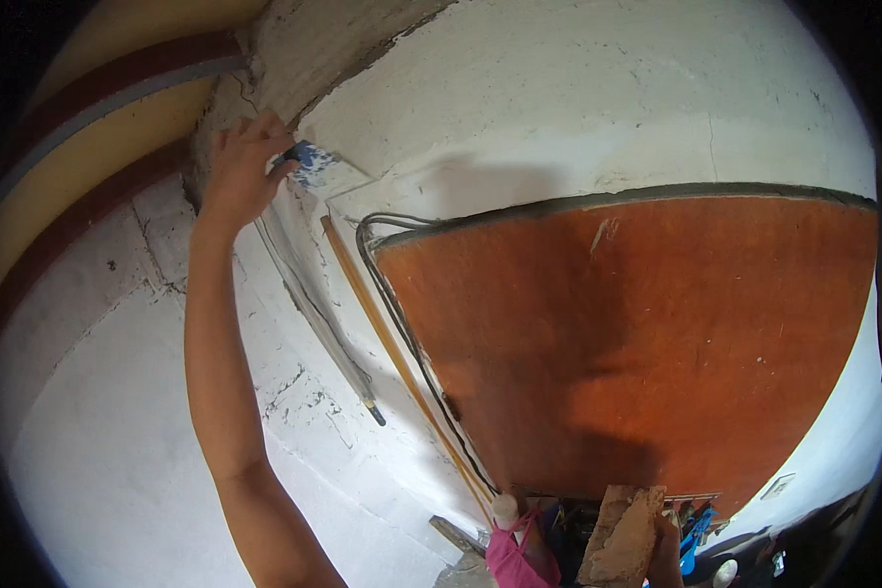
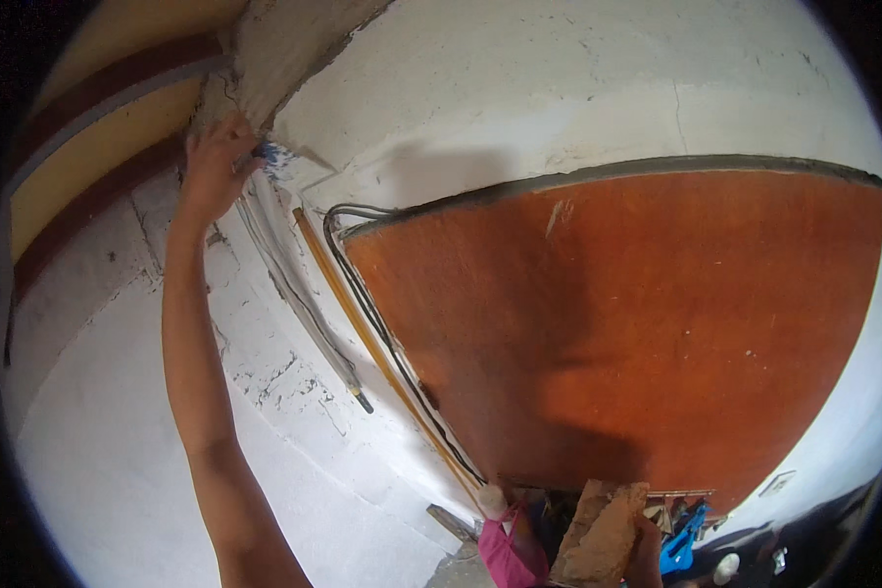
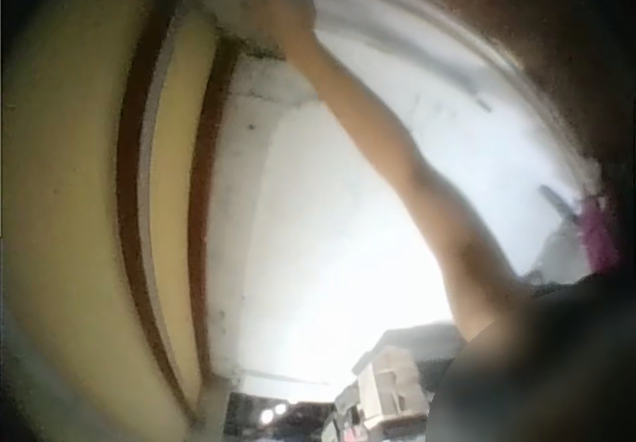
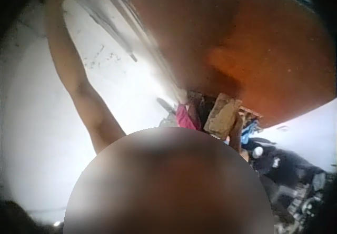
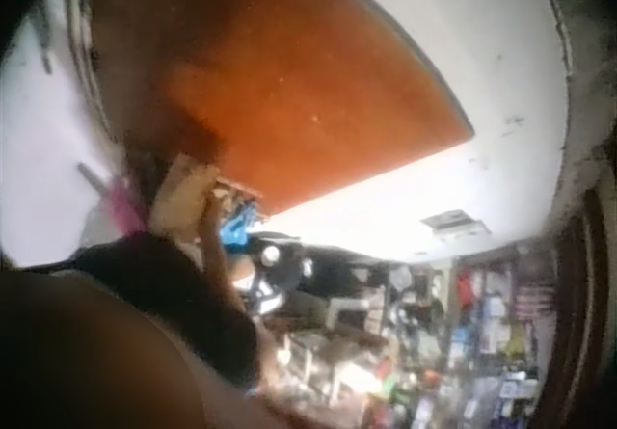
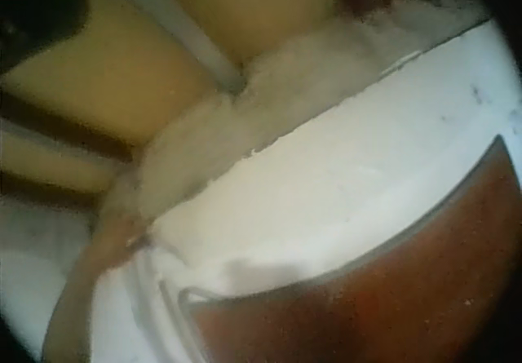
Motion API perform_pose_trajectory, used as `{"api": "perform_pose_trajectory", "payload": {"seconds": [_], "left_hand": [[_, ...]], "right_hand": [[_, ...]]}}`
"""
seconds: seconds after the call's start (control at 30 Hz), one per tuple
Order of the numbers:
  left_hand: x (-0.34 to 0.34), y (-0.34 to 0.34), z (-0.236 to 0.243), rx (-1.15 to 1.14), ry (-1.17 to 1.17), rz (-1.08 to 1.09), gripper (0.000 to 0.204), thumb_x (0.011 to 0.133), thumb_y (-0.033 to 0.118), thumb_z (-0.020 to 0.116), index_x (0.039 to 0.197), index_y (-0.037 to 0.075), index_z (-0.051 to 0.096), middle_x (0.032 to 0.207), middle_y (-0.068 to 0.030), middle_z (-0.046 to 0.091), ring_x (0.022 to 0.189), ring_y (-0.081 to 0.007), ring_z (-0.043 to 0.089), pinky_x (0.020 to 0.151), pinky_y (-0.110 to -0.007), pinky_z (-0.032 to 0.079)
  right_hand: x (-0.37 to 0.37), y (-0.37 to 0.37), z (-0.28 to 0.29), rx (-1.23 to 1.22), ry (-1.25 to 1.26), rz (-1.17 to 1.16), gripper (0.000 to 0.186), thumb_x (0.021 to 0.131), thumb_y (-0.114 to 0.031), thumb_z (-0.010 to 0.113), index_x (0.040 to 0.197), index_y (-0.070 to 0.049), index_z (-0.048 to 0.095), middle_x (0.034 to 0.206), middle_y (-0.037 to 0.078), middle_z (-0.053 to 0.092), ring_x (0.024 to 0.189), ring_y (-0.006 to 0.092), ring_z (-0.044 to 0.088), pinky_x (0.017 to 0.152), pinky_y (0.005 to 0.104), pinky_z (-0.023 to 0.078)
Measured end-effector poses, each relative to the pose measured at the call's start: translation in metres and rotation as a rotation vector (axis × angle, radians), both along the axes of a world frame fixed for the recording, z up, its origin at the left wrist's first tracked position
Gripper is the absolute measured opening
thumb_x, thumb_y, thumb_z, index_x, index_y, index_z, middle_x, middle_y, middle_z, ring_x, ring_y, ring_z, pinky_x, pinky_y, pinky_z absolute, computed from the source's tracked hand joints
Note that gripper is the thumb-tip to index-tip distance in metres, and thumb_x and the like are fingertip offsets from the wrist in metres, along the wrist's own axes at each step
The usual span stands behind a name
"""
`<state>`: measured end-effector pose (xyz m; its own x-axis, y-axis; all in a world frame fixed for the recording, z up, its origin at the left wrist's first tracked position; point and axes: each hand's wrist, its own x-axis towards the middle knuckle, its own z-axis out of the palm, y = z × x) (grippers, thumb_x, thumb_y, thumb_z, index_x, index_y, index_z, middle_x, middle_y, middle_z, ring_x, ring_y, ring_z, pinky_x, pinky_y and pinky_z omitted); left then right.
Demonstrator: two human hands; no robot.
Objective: Applying plaster or putty to the wall near a door frame using a spatula and a hawk.
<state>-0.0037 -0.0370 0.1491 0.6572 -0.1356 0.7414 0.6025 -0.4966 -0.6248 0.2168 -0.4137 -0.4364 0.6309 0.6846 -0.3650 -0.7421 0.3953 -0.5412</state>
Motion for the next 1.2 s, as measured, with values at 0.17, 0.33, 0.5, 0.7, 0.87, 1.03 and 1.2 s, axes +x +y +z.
{"api": "perform_pose_trajectory", "payload": {"seconds": [0.17,0.33,0.5,0.7,0.87,1.03,1.2], "left_hand": [[-0.002,0.006,-0.006,-0.041,0.047,0.031,0.023,0.073,0.017,0.073,0.095,0.011,0.069,0.103,-0.002,0.054,0.102,-0.0236,0.051,0.094,-0.047,0.032],[0.017,0.026,-0.012,0.022,-0.045,0.064,0.024,0.072,0.02,0.074,0.095,0.015,0.07,0.105,-0.0015,0.052,0.104,-0.0252,0.049,0.093,-0.05,0.032],[0.029,0.034,-0.01,0.155,-0.106,0.089,0.023,0.073,0.023,0.074,0.095,0.017,0.07,0.108,-0.0009,0.05,0.106,-0.0264,0.048,0.092,-0.051,0.032],[0.028,0.038,-0.006,0.128,-0.124,0.16,0.022,0.073,0.025,0.073,0.094,0.018,0.071,0.107,-0.0004,0.051,0.103,-0.0258,0.049,0.091,-0.052,0.032],[0.021,0.039,0.0,0.206,-0.112,0.147,0.024,0.074,0.026,0.073,0.096,0.019,0.071,0.106,-0.0004,0.051,0.102,-0.0263,0.05,0.09,-0.053,0.033],[0.007,0.031,0.01,0.191,-0.145,0.208,0.025,0.076,0.027,0.072,0.099,0.019,0.071,0.108,-0.0015,0.053,0.104,-0.0273,0.051,0.091,-0.054,0.033],[-0.017,0.007,0.005,0.3,-0.137,0.066,0.024,0.077,0.028,0.071,0.098,0.015,0.07,0.109,-0.0046,0.054,0.105,-0.0285,0.051,0.09,-0.055,0.033]], "right_hand": [[-0.002,-0.003,0.004,0.054,-0.033,0.013,0.038,0.085,-0.029,0.049,0.109,0.0,0.058,0.1,0.012,0.064,0.092,0.0255,0.062,0.082,0.0369,0.05],[-0.004,0.005,0.014,0.023,-0.072,-0.022,0.039,0.085,-0.029,0.049,0.108,0.0,0.058,0.1,0.012,0.065,0.09,0.0251,0.062,0.081,0.0361,0.05],[-0.009,0.012,0.013,0.01,-0.019,0.026,0.039,0.086,-0.03,0.049,0.108,0.0,0.058,0.098,0.011,0.065,0.087,0.0244,0.062,0.079,0.0361,0.05],[-0.012,0.01,0.011,0.037,-0.024,0.035,0.039,0.085,-0.031,0.049,0.108,-0.001,0.057,0.098,0.011,0.064,0.086,0.0237,0.061,0.078,0.0354,0.049],[-0.013,0.012,0.016,0.059,-0.032,0.067,0.04,0.085,-0.032,0.05,0.109,-0.001,0.057,0.099,0.011,0.063,0.086,0.0243,0.061,0.078,0.0361,0.05],[-0.015,0.012,0.02,-0.03,0.004,0.023,0.039,0.084,-0.029,0.05,0.11,0.0,0.057,0.1,0.012,0.064,0.088,0.026,0.062,0.079,0.0369,0.051],[-0.012,0.012,0.007,0.023,0.017,0.03,0.039,0.084,-0.029,0.051,0.109,0.0,0.057,0.099,0.012,0.064,0.088,0.0265,0.062,0.08,0.0374,0.051]]}}
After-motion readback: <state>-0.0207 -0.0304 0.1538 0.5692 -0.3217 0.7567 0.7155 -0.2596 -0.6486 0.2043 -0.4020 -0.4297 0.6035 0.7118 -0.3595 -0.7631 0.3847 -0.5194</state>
